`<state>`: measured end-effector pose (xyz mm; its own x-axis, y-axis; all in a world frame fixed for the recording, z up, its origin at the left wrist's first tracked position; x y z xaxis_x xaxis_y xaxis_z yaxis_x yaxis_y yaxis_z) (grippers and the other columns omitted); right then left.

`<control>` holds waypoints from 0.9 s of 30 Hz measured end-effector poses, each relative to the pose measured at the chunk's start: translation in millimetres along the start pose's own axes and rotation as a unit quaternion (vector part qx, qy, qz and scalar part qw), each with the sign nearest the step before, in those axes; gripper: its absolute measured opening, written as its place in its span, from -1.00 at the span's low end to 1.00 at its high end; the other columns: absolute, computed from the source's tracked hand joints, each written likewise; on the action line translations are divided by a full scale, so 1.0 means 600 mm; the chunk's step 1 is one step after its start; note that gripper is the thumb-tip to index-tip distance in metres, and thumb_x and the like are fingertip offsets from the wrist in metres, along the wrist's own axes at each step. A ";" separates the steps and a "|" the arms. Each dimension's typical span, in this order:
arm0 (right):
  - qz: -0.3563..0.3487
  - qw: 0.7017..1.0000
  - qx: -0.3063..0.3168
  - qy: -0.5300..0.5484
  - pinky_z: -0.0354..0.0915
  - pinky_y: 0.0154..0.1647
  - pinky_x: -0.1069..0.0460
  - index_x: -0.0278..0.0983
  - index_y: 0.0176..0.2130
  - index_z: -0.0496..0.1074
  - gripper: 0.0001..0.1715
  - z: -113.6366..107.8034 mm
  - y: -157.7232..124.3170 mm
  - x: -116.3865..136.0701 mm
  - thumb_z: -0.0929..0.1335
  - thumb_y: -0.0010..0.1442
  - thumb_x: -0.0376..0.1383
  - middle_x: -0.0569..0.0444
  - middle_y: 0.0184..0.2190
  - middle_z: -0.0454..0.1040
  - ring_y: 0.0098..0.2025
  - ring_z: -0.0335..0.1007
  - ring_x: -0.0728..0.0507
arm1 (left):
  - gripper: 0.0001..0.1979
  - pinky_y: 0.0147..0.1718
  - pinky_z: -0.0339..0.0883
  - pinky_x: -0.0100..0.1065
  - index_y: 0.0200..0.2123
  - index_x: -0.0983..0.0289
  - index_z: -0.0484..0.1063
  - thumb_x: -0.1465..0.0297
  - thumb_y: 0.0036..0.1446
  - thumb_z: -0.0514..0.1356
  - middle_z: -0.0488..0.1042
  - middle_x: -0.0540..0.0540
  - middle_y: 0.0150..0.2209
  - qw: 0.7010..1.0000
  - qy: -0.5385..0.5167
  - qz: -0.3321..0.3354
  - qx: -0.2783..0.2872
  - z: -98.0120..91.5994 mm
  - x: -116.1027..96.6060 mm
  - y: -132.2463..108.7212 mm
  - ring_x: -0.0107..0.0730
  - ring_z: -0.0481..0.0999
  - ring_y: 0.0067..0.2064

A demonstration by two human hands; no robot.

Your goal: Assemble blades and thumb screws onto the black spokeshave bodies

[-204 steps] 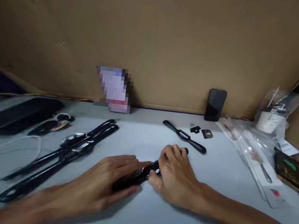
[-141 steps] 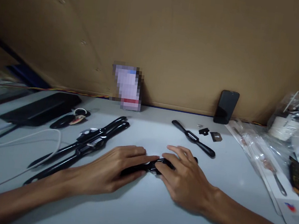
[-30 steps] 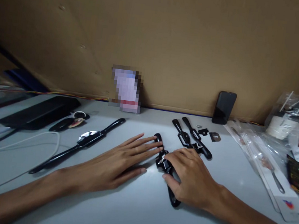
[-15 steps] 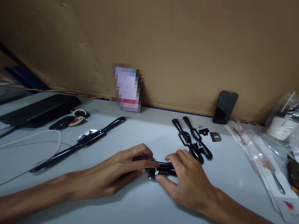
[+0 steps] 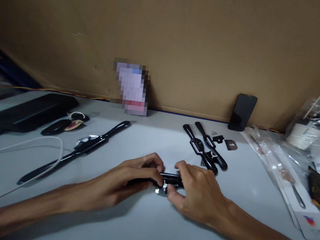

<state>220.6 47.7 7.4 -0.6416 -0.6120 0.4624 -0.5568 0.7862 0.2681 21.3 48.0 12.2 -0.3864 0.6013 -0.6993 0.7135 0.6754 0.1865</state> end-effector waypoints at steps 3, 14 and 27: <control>0.002 0.998 -0.054 0.045 0.34 -0.35 -0.04 -0.23 -0.09 0.36 -0.88 -0.011 -0.001 -0.004 0.28 0.35 -0.32 0.04 -0.35 0.55 -0.38 0.46 -0.14 | -0.76 -0.19 0.40 -0.33 -0.13 0.19 0.47 0.56 0.40 0.03 0.44 0.11 -0.08 1.000 -0.008 0.000 -0.019 0.001 0.003 -0.001 -0.30 0.49 -0.14; -0.086 0.990 -0.101 0.050 0.35 -0.07 -0.19 -0.16 -0.24 0.22 -0.77 -0.017 -0.015 0.025 0.38 0.33 -0.38 -0.03 -0.15 0.51 -0.03 0.46 -0.28 | -0.64 -0.33 0.38 -0.34 0.17 0.20 0.31 0.54 0.35 0.10 0.50 0.06 -0.19 0.994 0.096 0.009 -0.046 0.002 -0.009 -0.008 -0.31 0.52 -0.28; -0.045 0.980 -0.157 0.114 0.35 -0.17 -0.08 -0.15 -0.15 0.29 -0.72 -0.032 -0.016 0.018 0.32 0.20 -0.50 0.15 -0.36 0.42 -0.24 0.38 -0.15 | -0.77 -0.49 0.19 -0.38 0.08 0.18 0.29 0.47 0.39 0.10 0.46 -0.06 -0.37 0.988 0.144 0.028 -0.038 0.005 -0.001 -0.013 -0.37 0.40 -0.48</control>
<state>229.2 34.9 26.3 -0.4428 -0.6738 0.5916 -0.3928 0.7389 0.5475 18.0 41.1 9.4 -0.5064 0.7278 -0.4625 0.6969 0.6613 0.2775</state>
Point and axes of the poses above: each hand's wrist, its own y-axis towards the middle knuckle, its own z-axis out of the palm, x = y × z, the point moved 4 cm from there along y, towards the middle knuckle
